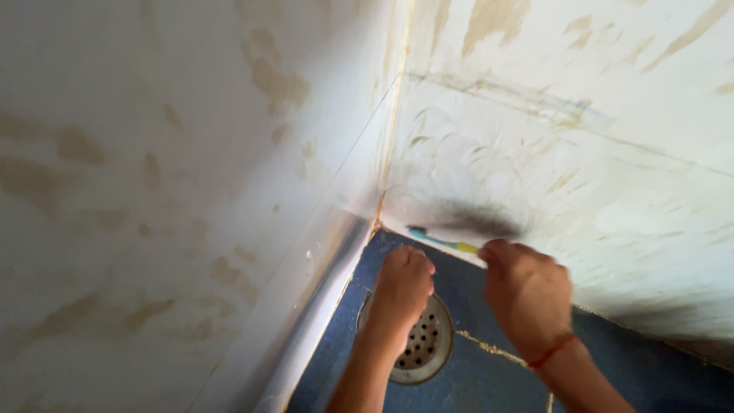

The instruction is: The person washes a toothbrush with water, dispenses cleaning solution onto the toothbrush from a bottle, and scrubs the tiled wall with the toothbrush.

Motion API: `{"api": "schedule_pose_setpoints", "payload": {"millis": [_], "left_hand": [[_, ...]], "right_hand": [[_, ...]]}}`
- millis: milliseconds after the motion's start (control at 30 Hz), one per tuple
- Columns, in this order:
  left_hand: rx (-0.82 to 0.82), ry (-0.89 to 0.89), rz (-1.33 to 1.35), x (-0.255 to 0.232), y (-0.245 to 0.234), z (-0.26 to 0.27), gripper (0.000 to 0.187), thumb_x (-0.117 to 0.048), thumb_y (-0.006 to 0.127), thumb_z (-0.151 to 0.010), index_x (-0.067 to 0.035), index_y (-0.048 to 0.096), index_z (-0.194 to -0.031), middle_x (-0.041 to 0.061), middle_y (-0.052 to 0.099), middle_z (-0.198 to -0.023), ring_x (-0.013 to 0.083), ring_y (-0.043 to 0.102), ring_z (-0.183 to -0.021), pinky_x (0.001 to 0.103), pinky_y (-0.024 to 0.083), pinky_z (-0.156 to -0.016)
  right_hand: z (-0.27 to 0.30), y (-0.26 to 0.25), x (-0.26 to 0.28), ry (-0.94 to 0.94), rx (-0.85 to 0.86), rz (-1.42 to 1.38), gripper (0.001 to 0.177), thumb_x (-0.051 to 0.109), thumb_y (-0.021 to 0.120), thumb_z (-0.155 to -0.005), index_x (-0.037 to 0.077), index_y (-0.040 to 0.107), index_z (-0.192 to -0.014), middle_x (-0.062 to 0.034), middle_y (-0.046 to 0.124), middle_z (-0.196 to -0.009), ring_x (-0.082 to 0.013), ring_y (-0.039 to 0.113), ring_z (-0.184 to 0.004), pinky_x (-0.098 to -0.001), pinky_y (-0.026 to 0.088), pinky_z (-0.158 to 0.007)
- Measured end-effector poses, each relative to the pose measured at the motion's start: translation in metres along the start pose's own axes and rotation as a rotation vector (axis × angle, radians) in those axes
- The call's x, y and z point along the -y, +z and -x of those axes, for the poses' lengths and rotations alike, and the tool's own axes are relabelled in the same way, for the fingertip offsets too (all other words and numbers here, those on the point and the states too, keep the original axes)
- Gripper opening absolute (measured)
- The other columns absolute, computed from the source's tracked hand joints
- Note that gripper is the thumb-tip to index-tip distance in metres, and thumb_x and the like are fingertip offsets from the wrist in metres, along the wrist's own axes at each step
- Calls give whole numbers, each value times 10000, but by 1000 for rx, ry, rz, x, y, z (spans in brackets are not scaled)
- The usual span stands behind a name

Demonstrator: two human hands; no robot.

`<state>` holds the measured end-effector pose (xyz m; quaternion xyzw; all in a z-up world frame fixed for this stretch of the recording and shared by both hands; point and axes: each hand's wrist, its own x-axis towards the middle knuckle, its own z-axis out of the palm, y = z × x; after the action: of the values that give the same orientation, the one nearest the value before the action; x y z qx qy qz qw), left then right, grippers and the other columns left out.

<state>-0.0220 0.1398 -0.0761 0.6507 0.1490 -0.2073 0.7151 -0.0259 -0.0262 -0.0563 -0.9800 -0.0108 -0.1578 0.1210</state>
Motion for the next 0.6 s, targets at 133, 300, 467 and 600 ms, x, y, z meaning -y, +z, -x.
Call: {"api": "schedule_pose_setpoints", "payload": {"millis": [133,300,467,600], "left_hand": [[-35,39,44,5,3,-9,244,-188,404,-960,-48,589,-881,30,522,-681,128,461,-565,313,383,-500],[43,-41,150,14,25,-7,253,-186,431,-958,-16,610,-904,57,558,-676,153,508,-547,322,422,-505],[55,-58,182,24,32,-3,187,-110,454,-945,-25,619,-964,61,584,-719,149,539,-577,301,452,-542],[118,-123,293,14,56,2,263,-174,436,-992,-26,634,-1083,104,696,-844,175,667,-691,316,588,-703]], "right_hand": [[-2,10,8,-150,-146,-18,152,138,644,-906,87,756,-816,-145,741,-767,-326,704,-602,-439,556,-560],[-11,29,11,-42,37,61,246,129,629,-939,63,733,-727,-139,733,-749,-307,715,-610,-419,587,-609],[11,-10,-24,31,-103,9,138,122,656,-868,103,789,-838,-144,738,-749,-342,711,-630,-434,570,-612],[11,-27,-7,-7,-212,-68,131,165,670,-924,103,769,-865,-133,729,-774,-345,695,-641,-428,547,-597]]}}
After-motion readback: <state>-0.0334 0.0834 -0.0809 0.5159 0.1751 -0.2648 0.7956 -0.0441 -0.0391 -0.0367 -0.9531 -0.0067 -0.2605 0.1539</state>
